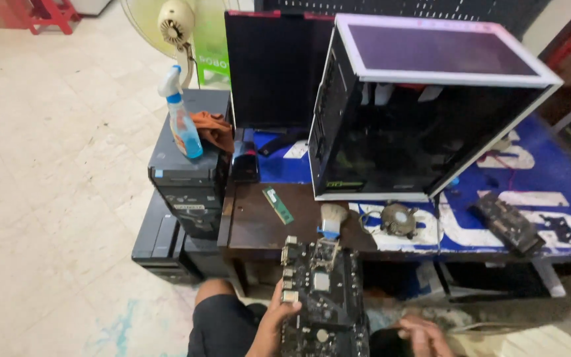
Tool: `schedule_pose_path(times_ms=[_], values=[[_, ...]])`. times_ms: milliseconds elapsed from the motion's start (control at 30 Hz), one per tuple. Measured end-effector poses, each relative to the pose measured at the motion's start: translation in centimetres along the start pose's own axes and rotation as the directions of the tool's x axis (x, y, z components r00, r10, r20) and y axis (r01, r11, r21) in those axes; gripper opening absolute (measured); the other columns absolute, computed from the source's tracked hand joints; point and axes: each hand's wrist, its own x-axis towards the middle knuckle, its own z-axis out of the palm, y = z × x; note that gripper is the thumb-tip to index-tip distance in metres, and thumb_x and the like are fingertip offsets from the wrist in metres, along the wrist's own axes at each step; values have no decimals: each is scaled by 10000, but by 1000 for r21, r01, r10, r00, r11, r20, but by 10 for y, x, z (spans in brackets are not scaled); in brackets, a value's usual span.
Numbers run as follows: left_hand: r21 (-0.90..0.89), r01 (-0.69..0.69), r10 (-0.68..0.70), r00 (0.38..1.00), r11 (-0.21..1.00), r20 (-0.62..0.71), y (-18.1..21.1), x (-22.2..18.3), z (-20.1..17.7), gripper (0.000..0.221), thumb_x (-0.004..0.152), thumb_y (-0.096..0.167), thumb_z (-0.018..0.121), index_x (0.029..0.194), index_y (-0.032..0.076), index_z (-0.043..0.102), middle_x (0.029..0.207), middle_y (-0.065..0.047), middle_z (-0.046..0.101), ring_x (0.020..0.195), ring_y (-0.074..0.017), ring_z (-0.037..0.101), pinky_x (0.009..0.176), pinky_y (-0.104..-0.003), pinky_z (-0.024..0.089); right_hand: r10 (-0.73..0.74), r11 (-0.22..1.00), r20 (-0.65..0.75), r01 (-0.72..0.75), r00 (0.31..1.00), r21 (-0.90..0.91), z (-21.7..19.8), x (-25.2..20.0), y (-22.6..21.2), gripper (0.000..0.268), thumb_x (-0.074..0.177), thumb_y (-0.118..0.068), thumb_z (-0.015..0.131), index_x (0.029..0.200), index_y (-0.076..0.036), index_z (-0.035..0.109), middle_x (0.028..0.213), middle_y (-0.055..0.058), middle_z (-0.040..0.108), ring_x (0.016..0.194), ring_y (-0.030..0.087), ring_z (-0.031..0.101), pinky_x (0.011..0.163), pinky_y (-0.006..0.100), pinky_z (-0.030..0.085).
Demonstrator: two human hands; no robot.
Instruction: Cleaning a computer motherboard with a paintbrush and inspecting the components.
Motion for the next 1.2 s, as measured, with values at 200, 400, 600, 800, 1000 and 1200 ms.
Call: schedule_pose_path(times_ms=[200,400,600,800,1000,1200], values=[[289,-183,189,982,940,7,-5,0,6,1000,751,289,654,1649,321,215,1515,-16,403,1396,-268,401,1112,-471,314,210,967,185,-176,960,-182,20,90,-139,247,907,-306,671,1080,-151,757,1214,54,700,1105,257,638,1042,432,483],[387,-399,364,917,831,162,-1,11,11,1035,707,370,691,1631,280,232,1714,32,239,1553,-215,272,1207,-486,236,270,962,257,-251,928,-106,21,121,-135,371,882,-271,687,1214,-106,679,1381,134,614,1276,275,626,919,382,585],[275,-516,429,845,811,321,-2,18,7,1069,724,357,726,1632,173,193,1690,-34,282,1508,-227,341,1197,-462,252,485,860,307,-511,819,3,27,141,-143,662,852,-310,611,1429,-52,416,1552,205,456,1400,352,513,981,446,523],[279,-469,389,871,838,299,-11,14,7,1052,732,344,713,1637,153,211,1578,-42,469,1380,-215,488,1156,-418,317,755,421,504,-899,420,119,33,157,-139,883,830,-317,533,1646,-204,215,1683,69,310,1496,247,334,1180,452,291],[272,-468,363,861,841,356,-24,8,3,999,749,343,704,1617,106,272,1574,-66,465,1394,-230,473,1156,-415,320,518,843,376,-533,768,-74,26,156,-127,872,817,-195,709,1563,-102,267,1545,264,389,1355,360,480,1088,464,466],[193,-380,281,872,905,400,-30,-2,5,914,789,271,698,1600,105,311,1492,-123,544,1305,-275,562,1088,-436,440,30,907,557,211,830,-364,24,167,-128,452,806,-370,824,1224,-215,752,1310,47,628,1248,319,547,1083,497,441]])
